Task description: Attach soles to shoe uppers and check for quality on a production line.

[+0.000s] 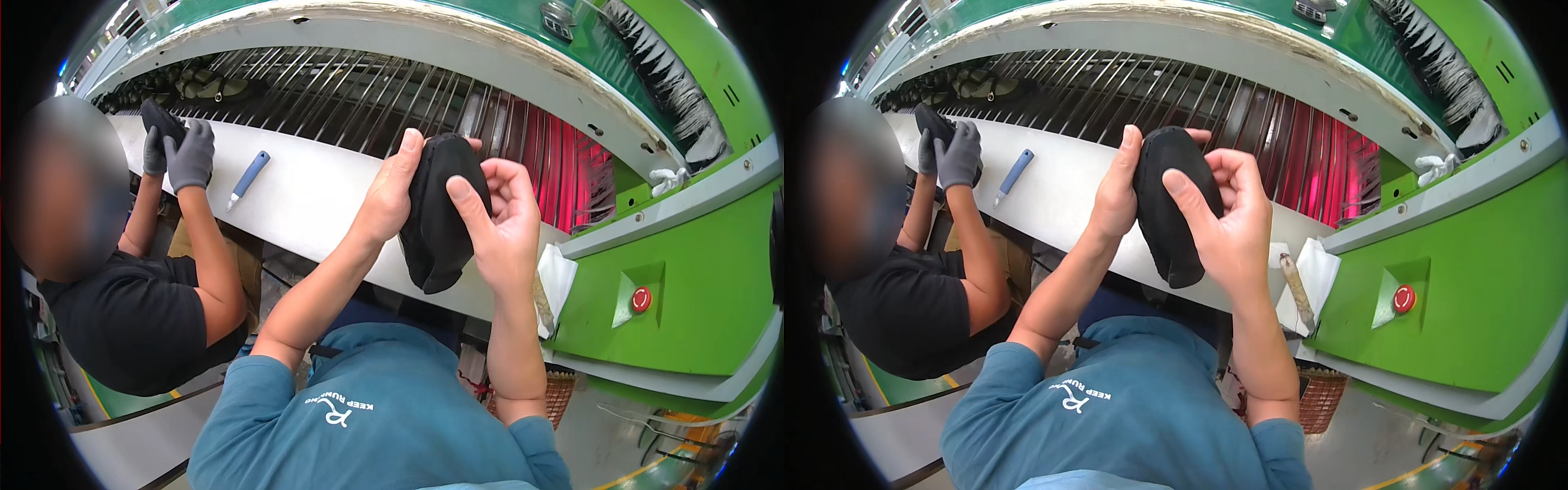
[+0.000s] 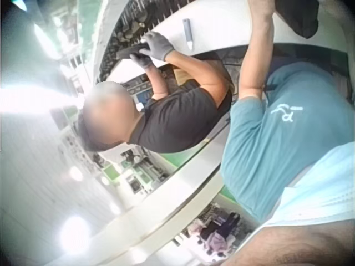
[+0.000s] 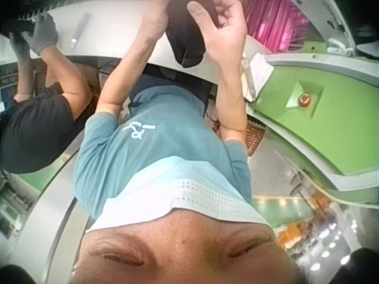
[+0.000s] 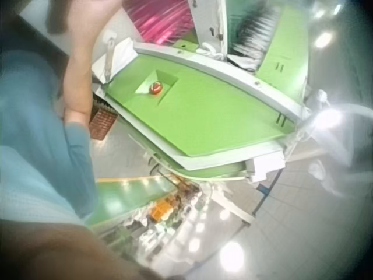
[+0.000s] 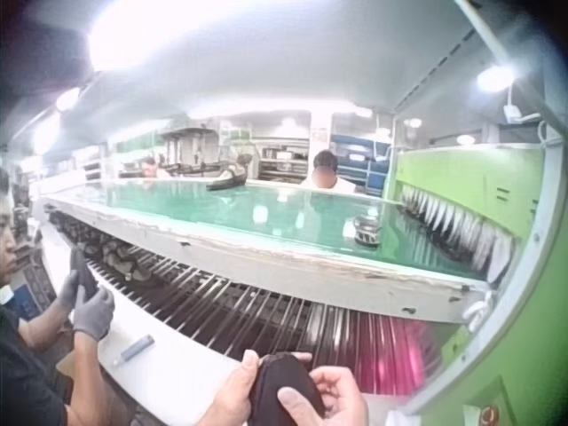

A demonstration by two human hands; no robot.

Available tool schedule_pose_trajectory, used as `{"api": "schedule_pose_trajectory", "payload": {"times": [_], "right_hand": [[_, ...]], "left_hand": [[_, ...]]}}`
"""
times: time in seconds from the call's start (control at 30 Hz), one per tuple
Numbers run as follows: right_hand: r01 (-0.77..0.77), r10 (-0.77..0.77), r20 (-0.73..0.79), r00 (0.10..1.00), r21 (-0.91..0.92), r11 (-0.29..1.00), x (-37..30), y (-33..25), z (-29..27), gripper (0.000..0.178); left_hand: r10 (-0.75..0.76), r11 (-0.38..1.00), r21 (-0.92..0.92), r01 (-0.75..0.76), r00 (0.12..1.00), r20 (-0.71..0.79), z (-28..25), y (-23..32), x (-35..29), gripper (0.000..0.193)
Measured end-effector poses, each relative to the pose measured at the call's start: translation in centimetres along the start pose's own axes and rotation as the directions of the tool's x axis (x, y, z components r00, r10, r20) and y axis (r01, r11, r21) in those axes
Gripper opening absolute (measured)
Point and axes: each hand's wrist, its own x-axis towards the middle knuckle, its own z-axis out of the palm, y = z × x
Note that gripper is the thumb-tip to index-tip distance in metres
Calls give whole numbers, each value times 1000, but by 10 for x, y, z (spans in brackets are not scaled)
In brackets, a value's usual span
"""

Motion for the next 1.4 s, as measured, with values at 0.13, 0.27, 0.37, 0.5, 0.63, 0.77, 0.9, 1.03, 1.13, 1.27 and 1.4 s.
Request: {"api": "schedule_pose_trajectory", "payload": {"times": [0.13,0.27,0.37,0.5,0.63,0.77,0.9,1.03,1.13,1.27,1.4], "right_hand": [[-9,9,8,1000,-55,998,14,5,-1,39],[12,-12,4,1000,-61,998,19,11,-3,40],[49,-50,-19,999,-41,998,20,17,-3,47],[26,-28,-14,1000,-85,996,21,15,-6,45],[60,-62,-22,998,-85,995,21,18,-10,44],[97,-100,-30,994,-91,991,16,18,-8,44],[104,-106,-17,994,-73,992,8,15,-5,44],[107,-107,9,994,-109,988,-8,19,-2,44],[-14,15,15,1000,-73,997,-33,30,-7,42],[31,-31,2,1000,-33,999,-62,58,-15,38],[214,-207,70,976,-129,968,-65,51,-8,27]], "left_hand": [[59,998,0,-59,998,-32,-1,-16,2,80],[49,999,-11,-50,993,-106,3,-17,6,75],[48,999,-14,-50,993,-110,3,-17,6,74],[70,997,53,-65,992,-101,3,-16,5,74],[86,993,83,-82,995,-56,5,-12,3,67],[246,918,326,-225,969,-25,5,-14,-1,57],[202,942,281,-185,979,-34,2,-5,-12,49],[209,891,415,-186,978,-9,-6,-2,-30,68],[208,909,381,-167,976,-69,-3,8,-43,76],[177,909,394,-138,982,-66,-1,38,-60,78],[196,908,395,-137,974,-112,4,53,-76,54]]}}
